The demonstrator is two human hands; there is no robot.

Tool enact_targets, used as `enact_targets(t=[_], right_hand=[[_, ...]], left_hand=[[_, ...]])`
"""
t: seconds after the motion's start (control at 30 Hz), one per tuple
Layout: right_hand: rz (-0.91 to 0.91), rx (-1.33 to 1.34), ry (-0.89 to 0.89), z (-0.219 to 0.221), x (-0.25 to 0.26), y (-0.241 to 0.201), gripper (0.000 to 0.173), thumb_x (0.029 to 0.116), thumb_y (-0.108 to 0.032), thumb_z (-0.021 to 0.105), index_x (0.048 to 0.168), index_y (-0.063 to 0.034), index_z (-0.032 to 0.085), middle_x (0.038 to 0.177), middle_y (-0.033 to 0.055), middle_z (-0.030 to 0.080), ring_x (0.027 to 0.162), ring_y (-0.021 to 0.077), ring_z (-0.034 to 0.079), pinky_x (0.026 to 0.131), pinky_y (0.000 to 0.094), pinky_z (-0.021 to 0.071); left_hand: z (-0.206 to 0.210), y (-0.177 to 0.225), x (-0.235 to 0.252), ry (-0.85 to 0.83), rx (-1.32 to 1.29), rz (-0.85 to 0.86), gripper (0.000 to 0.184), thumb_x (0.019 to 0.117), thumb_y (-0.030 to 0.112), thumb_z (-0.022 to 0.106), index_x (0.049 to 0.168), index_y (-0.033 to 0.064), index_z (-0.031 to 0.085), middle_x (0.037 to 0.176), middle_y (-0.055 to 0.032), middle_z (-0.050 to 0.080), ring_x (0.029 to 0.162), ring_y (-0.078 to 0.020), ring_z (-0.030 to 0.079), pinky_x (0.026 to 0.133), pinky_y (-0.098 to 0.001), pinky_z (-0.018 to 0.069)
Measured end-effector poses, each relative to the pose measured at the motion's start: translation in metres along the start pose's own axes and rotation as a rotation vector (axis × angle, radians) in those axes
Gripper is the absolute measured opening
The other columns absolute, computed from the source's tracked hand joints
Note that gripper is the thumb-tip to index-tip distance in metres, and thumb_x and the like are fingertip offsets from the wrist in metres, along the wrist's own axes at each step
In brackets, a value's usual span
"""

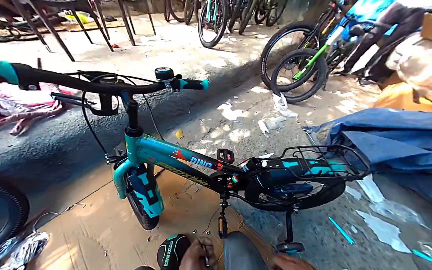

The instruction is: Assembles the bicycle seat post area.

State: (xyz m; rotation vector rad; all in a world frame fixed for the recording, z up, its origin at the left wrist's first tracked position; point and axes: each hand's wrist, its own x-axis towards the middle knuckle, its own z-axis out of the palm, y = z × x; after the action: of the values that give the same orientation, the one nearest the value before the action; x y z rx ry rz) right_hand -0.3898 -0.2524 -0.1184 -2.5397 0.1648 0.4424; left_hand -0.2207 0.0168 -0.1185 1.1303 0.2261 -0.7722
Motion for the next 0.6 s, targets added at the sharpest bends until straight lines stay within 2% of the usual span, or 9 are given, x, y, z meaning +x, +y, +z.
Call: enact_targets(t=[0.07, 0.1, 0.17, 0.23, 0.33, 0.4, 0.47, 0.53, 0.6], right_hand=[[-0.142, 0.152, 0.206, -0.005, 0.026, -0.036, 0.028, 0.1041, -0.034, 0.06, 0.115, -0.0123, 0.073, 0.104, 0.0097, 0.071, 0.086, 0.0238, 0.07, 0.076, 0.0457, 0.0602], [-0.186, 0.208, 0.267, -0.005, 0.035, -0.05, 0.026, 0.1029, -0.033, 0.063, 0.115, -0.0129, 0.073, 0.105, 0.0086, 0.07, 0.084, 0.0203, 0.07, 0.075, 0.0405, 0.0608], [-0.232, 0.292, 0.342, -0.001, 0.047, -0.064, 0.025, 0.0999, -0.029, 0.068, 0.115, -0.011, 0.074, 0.108, 0.0105, 0.07, 0.083, 0.0191, 0.068, 0.075, 0.0362, 0.06], [-0.221, 0.363, 0.391, 0.006, 0.053, -0.067, 0.028, 0.0971, -0.027, 0.072, 0.119, -0.009, 0.073, 0.108, 0.0131, 0.069, 0.079, 0.0203, 0.067, 0.073, 0.0365, 0.0594], [-0.142, 0.398, 0.472, 0.015, 0.055, -0.068, 0.032, 0.0937, -0.026, 0.075, 0.12, -0.0069, 0.073, 0.105, 0.0148, 0.072, 0.079, 0.0237, 0.069, 0.074, 0.0421, 0.0605], [-0.104, 0.385, 0.534, 0.018, 0.056, -0.065, 0.029, 0.0941, -0.026, 0.073, 0.115, -0.005, 0.074, 0.1, 0.0152, 0.073, 0.08, 0.0258, 0.071, 0.074, 0.0445, 0.0612], [-0.045, 0.402, 0.532, 0.016, 0.057, -0.062, 0.026, 0.0949, -0.024, 0.071, 0.112, -0.0049, 0.074, 0.1, 0.0146, 0.074, 0.084, 0.0269, 0.073, 0.077, 0.0466, 0.0612], [0.044, 0.486, 0.503, 0.013, 0.055, -0.059, 0.024, 0.0948, -0.025, 0.07, 0.11, -0.0071, 0.075, 0.1, 0.0115, 0.074, 0.082, 0.0236, 0.071, 0.077, 0.0442, 0.0606], [0.09, 0.515, 0.515, 0.009, 0.055, -0.057, 0.024, 0.0952, -0.026, 0.069, 0.11, -0.0082, 0.076, 0.099, 0.0097, 0.074, 0.081, 0.0219, 0.072, 0.076, 0.0433, 0.0606]], left_hand=[[0.024, -0.022, -0.001, -0.02, -0.179, -0.019, 0.029, 0.1057, 0.009, 0.027, 0.11, 0.0041, 0.056, 0.089, -0.0092, 0.07, 0.081, -0.0248, 0.071, 0.081, -0.0465, 0.0606], [0.035, -0.027, 0.0, -0.043, -0.254, -0.004, 0.031, 0.1065, 0.009, 0.026, 0.112, 0.0019, 0.056, 0.097, -0.0147, 0.073, 0.091, -0.031, 0.073, 0.089, -0.0513, 0.0595], [0.048, -0.034, 0.008, -0.136, -0.333, 0.053, 0.032, 0.1056, 0.007, 0.025, 0.116, 0.0004, 0.055, 0.112, -0.0218, 0.074, 0.105, -0.0363, 0.073, 0.096, -0.0514, 0.0577], [0.054, -0.037, 0.017, -0.232, -0.339, 0.109, 0.032, 0.1043, 0.004, 0.028, 0.119, 0.0004, 0.056, 0.121, -0.0242, 0.071, 0.113, -0.0363, 0.07, 0.097, -0.0485, 0.0562], [0.061, -0.037, 0.022, -0.292, -0.254, 0.142, 0.033, 0.1025, 0.003, 0.029, 0.122, -0.0008, 0.056, 0.128, -0.0239, 0.068, 0.12, -0.035, 0.066, 0.102, -0.0482, 0.0532], [0.066, -0.037, 0.022, -0.342, -0.153, 0.159, 0.038, 0.102, 0.002, 0.031, 0.129, -0.0027, 0.057, 0.132, -0.0219, 0.066, 0.122, -0.0314, 0.065, 0.102, -0.0467, 0.0523], [0.07, -0.036, 0.023, -0.368, -0.066, 0.163, 0.042, 0.1008, 0.001, 0.032, 0.137, -0.0051, 0.052, 0.136, -0.0213, 0.064, 0.125, -0.0296, 0.063, 0.105, -0.0461, 0.0508], [0.072, -0.04, 0.022, -0.306, -0.055, 0.135, 0.042, 0.1008, 0.002, 0.032, 0.138, -0.0056, 0.049, 0.133, -0.0223, 0.065, 0.124, -0.0315, 0.064, 0.104, -0.0481, 0.0514], [0.077, -0.04, 0.02, -0.209, 0.017, 0.12, 0.036, 0.1026, 0.005, 0.036, 0.133, -0.005, 0.052, 0.125, -0.0194, 0.068, 0.115, -0.0288, 0.067, 0.1, -0.047, 0.0544]])
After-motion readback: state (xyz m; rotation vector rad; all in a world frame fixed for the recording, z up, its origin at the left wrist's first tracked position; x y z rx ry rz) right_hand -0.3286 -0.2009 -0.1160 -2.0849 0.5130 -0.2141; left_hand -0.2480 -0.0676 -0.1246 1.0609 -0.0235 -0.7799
